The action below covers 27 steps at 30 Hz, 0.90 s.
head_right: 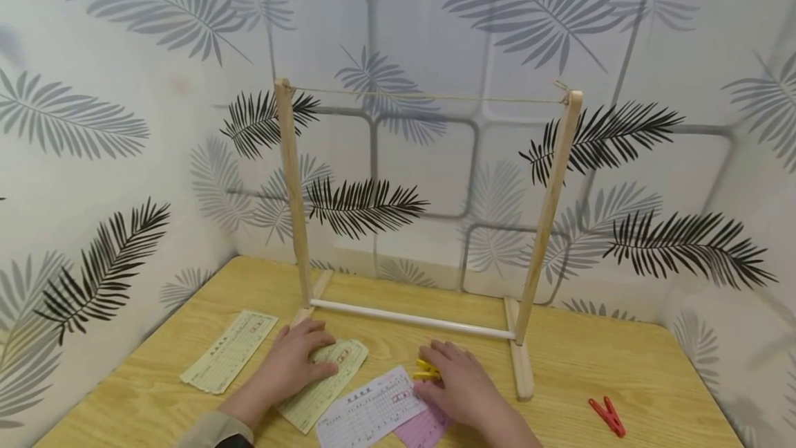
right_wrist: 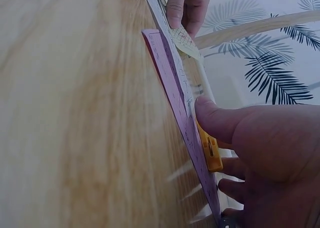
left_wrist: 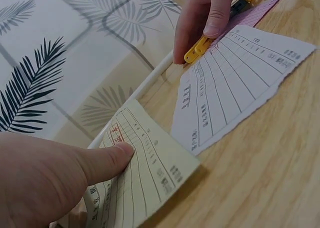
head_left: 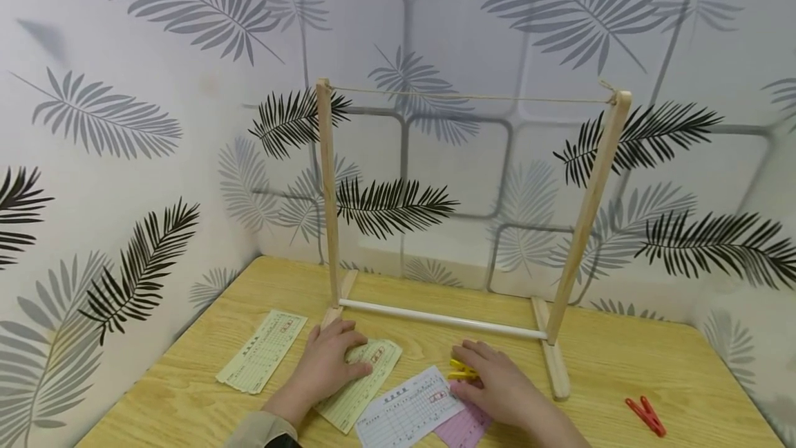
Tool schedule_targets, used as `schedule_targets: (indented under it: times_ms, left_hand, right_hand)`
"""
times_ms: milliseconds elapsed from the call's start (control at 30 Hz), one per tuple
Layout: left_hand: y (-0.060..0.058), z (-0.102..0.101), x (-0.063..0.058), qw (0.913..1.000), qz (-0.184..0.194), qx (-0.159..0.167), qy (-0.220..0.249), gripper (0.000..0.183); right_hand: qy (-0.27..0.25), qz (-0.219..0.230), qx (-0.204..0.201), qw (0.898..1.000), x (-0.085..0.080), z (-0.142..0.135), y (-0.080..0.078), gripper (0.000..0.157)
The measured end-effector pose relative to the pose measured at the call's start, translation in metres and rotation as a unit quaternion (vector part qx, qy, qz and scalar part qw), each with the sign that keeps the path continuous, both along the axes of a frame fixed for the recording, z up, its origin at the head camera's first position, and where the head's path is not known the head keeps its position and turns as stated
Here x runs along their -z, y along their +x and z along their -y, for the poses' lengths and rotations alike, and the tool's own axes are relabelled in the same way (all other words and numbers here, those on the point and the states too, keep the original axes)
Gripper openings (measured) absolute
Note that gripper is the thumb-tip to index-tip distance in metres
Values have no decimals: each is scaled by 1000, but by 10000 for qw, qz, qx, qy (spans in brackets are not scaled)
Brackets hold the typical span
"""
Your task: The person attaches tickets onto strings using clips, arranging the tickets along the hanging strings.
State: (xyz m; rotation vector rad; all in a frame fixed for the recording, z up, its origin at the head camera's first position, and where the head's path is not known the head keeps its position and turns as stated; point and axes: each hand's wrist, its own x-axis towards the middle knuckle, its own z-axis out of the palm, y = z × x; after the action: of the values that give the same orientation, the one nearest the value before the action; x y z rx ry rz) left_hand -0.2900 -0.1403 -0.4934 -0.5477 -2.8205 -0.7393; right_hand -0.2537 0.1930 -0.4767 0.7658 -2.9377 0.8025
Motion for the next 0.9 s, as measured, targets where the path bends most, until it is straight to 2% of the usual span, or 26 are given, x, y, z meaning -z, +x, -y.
schedule_targets:
  times_ms: [267, 467, 900]
  left_hand:
    - [-2, 0, 4, 9996, -213, -101, 157, 45]
    - [-4, 0, 5, 9990, -378, 6, 252, 38]
    - [-2, 2, 5, 9991, -271, -17, 331, 38]
  right_hand:
    - [106, -62, 11, 9999, 1, -1, -2, 62]
    - [177, -31, 112, 9998, 1, -1, -2, 61]
    - [207, -117, 88, 9997, 1, 1, -1, 58]
